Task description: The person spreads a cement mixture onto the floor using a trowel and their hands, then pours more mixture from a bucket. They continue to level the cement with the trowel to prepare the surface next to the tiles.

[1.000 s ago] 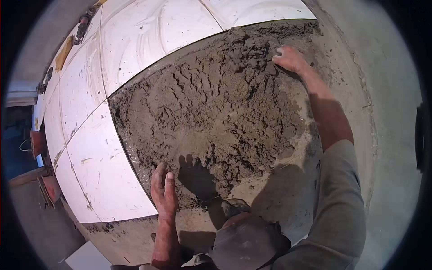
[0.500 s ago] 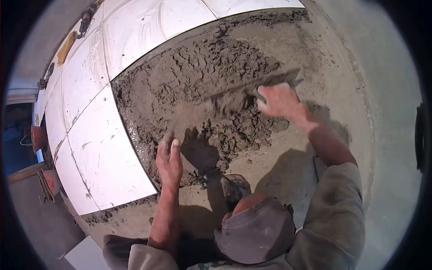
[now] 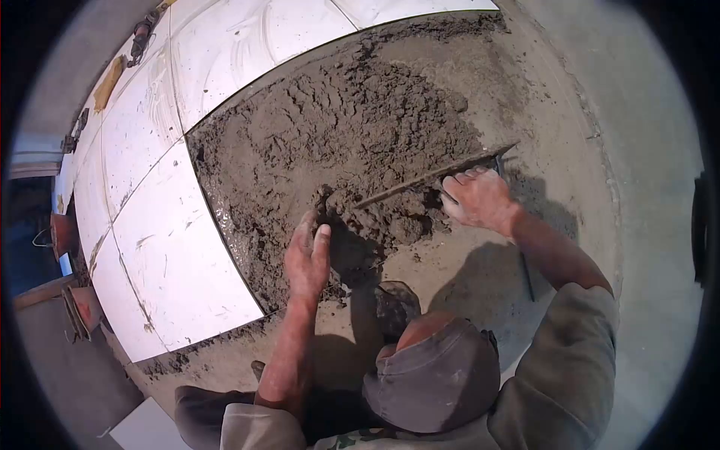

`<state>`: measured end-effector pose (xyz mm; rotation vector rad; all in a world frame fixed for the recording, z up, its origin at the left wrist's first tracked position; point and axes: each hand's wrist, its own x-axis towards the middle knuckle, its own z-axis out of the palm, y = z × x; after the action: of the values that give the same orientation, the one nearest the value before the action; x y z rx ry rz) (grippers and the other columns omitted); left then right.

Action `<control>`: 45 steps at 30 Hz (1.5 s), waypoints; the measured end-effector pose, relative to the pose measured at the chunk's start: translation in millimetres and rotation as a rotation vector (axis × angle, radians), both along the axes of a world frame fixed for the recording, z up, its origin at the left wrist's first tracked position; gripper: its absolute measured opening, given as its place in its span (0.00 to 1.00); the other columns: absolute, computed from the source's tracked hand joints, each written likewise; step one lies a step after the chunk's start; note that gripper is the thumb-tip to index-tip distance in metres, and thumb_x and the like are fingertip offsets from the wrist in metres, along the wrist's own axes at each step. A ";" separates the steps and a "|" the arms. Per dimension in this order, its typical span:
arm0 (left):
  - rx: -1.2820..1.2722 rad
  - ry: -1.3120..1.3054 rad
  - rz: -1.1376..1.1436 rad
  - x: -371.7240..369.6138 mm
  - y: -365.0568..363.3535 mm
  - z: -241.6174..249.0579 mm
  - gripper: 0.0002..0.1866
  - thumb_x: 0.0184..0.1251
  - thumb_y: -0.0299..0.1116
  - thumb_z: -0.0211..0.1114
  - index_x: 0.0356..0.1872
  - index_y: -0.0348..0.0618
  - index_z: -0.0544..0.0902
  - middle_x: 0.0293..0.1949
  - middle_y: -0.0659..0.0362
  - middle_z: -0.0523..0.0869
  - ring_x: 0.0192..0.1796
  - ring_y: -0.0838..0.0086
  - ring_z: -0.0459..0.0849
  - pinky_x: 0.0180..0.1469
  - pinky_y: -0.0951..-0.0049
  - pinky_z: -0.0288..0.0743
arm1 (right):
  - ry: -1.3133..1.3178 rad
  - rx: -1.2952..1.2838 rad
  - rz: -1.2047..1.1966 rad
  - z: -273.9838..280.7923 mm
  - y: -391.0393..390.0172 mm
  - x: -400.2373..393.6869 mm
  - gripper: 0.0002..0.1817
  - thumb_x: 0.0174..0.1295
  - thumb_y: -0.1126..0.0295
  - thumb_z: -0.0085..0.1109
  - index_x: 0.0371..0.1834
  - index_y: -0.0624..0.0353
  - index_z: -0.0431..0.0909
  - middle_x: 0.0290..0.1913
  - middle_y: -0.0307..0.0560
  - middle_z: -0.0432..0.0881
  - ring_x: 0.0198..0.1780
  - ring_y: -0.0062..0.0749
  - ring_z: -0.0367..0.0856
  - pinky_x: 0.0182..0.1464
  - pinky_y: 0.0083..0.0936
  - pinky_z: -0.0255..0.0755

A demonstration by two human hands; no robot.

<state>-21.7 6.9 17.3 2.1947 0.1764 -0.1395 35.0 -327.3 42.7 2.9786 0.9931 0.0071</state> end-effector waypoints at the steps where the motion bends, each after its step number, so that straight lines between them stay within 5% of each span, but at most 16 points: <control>1: 0.031 -0.005 -0.036 -0.6 -0.9 -0.4 0.23 0.72 0.41 0.56 0.61 0.35 0.74 0.60 0.43 0.77 0.65 0.55 0.73 0.68 0.64 0.64 | -0.026 0.001 0.020 0.3 -3.3 -1.2 0.13 0.55 0.59 0.58 0.27 0.55 0.70 0.22 0.44 0.79 0.26 0.38 0.82 0.29 0.37 0.76; 5: 0.051 -0.029 -0.102 4.8 -2.2 7.3 0.23 0.72 0.41 0.55 0.60 0.35 0.74 0.60 0.43 0.76 0.65 0.54 0.73 0.68 0.62 0.63 | -0.076 -0.067 -0.052 19.9 -10.6 -12.7 0.13 0.56 0.59 0.59 0.28 0.56 0.70 0.24 0.47 0.79 0.27 0.42 0.82 0.30 0.39 0.75; 7: 0.034 -0.028 -0.110 7.8 -0.3 10.8 0.23 0.72 0.41 0.55 0.60 0.35 0.74 0.61 0.43 0.76 0.65 0.54 0.73 0.68 0.62 0.63 | 0.102 0.058 -0.548 29.3 -10.0 -20.9 0.14 0.57 0.58 0.61 0.30 0.57 0.71 0.24 0.51 0.78 0.29 0.48 0.81 0.33 0.42 0.74; 11: 0.029 -0.035 -0.117 13.5 10.0 4.3 0.24 0.72 0.41 0.56 0.61 0.35 0.74 0.62 0.43 0.75 0.66 0.54 0.72 0.68 0.62 0.63 | 0.162 0.191 -0.795 39.2 1.5 -41.0 0.17 0.58 0.56 0.62 0.33 0.58 0.72 0.26 0.57 0.77 0.33 0.55 0.80 0.38 0.45 0.74; 13: 0.016 -0.050 -0.100 10.3 17.9 -0.4 0.24 0.72 0.43 0.56 0.61 0.36 0.74 0.61 0.44 0.76 0.66 0.55 0.72 0.68 0.63 0.63 | 0.285 0.488 -0.771 43.6 29.3 -52.6 0.19 0.62 0.55 0.59 0.36 0.64 0.73 0.31 0.60 0.79 0.36 0.48 0.81 0.38 0.39 0.72; 14: 0.010 -0.067 -0.084 9.8 22.3 -1.5 0.25 0.71 0.44 0.56 0.62 0.37 0.74 0.61 0.45 0.77 0.66 0.56 0.73 0.68 0.63 0.64 | 0.557 0.514 -0.979 54.0 48.0 -49.9 0.20 0.65 0.54 0.55 0.34 0.65 0.72 0.29 0.58 0.77 0.33 0.40 0.79 0.38 0.38 0.72; 16: 0.015 -0.066 -0.081 11.9 29.7 1.9 0.24 0.72 0.43 0.56 0.61 0.36 0.74 0.61 0.44 0.76 0.66 0.55 0.73 0.68 0.62 0.63 | 0.517 0.356 -0.977 20.9 69.0 -47.0 0.23 0.63 0.53 0.54 0.41 0.67 0.74 0.36 0.66 0.81 0.42 0.58 0.81 0.44 0.45 0.74; 18: -0.013 -0.096 -0.050 18.6 34.9 -3.7 0.24 0.72 0.43 0.56 0.61 0.36 0.74 0.61 0.44 0.76 0.66 0.53 0.72 0.69 0.61 0.62 | 0.978 0.623 -1.130 20.3 96.1 -46.4 0.28 0.63 0.49 0.51 0.46 0.69 0.75 0.41 0.67 0.81 0.47 0.60 0.80 0.50 0.46 0.72; 21: -0.051 -0.168 -0.059 27.2 40.5 -2.8 0.24 0.72 0.44 0.55 0.61 0.36 0.75 0.61 0.44 0.76 0.65 0.54 0.72 0.69 0.61 0.61 | 0.737 0.317 -0.941 -26.0 112.4 -67.9 0.31 0.64 0.47 0.48 0.50 0.71 0.74 0.45 0.68 0.81 0.51 0.60 0.79 0.54 0.46 0.71; 25: -0.069 -0.146 -0.024 28.7 50.7 -8.7 0.24 0.72 0.43 0.56 0.59 0.36 0.76 0.60 0.45 0.77 0.65 0.55 0.73 0.69 0.62 0.61 | 0.859 0.322 -0.999 -16.9 131.8 -100.6 0.32 0.64 0.47 0.48 0.52 0.70 0.75 0.47 0.69 0.79 0.53 0.60 0.78 0.54 0.45 0.71; 27: -0.086 -0.124 -0.001 30.0 58.8 -5.6 0.24 0.71 0.44 0.56 0.60 0.36 0.76 0.60 0.45 0.77 0.65 0.54 0.73 0.68 0.61 0.62 | 0.648 0.232 -0.943 -28.3 136.6 -128.5 0.31 0.64 0.47 0.50 0.50 0.69 0.75 0.47 0.69 0.79 0.52 0.61 0.78 0.54 0.45 0.71; 28: -0.105 -0.131 0.023 29.2 63.5 -4.1 0.25 0.71 0.44 0.56 0.60 0.36 0.75 0.60 0.44 0.77 0.65 0.54 0.73 0.67 0.61 0.63 | 0.875 0.212 -0.966 15.4 144.6 -114.2 0.29 0.64 0.47 0.50 0.47 0.69 0.76 0.46 0.70 0.79 0.51 0.62 0.78 0.54 0.46 0.71; 34: -0.146 -0.125 0.120 34.9 82.0 -4.2 0.27 0.71 0.44 0.57 0.61 0.33 0.74 0.60 0.43 0.77 0.64 0.54 0.75 0.66 0.63 0.66 | 0.738 0.265 -0.985 37.4 150.4 -104.8 0.28 0.65 0.49 0.50 0.48 0.69 0.71 0.37 0.70 0.81 0.45 0.63 0.81 0.49 0.48 0.72; 40: -0.284 -0.105 0.201 47.4 72.7 -11.0 0.25 0.71 0.43 0.58 0.61 0.32 0.75 0.60 0.44 0.78 0.64 0.57 0.75 0.66 0.64 0.66 | 0.610 0.103 -0.594 -10.6 194.5 -53.7 0.26 0.67 0.50 0.49 0.52 0.66 0.67 0.32 0.62 0.83 0.40 0.59 0.83 0.45 0.50 0.75; 45: -0.159 -0.110 0.177 59.4 72.7 0.8 0.25 0.71 0.43 0.58 0.60 0.32 0.75 0.60 0.43 0.78 0.64 0.57 0.75 0.66 0.63 0.66 | 0.579 0.034 -0.727 -15.0 152.0 -49.5 0.25 0.68 0.48 0.45 0.44 0.64 0.68 0.31 0.62 0.82 0.38 0.59 0.82 0.42 0.51 0.74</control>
<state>37.7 79.7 18.2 2.0115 0.2867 0.0636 -14.5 -175.3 27.7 3.2275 -0.1663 -0.8685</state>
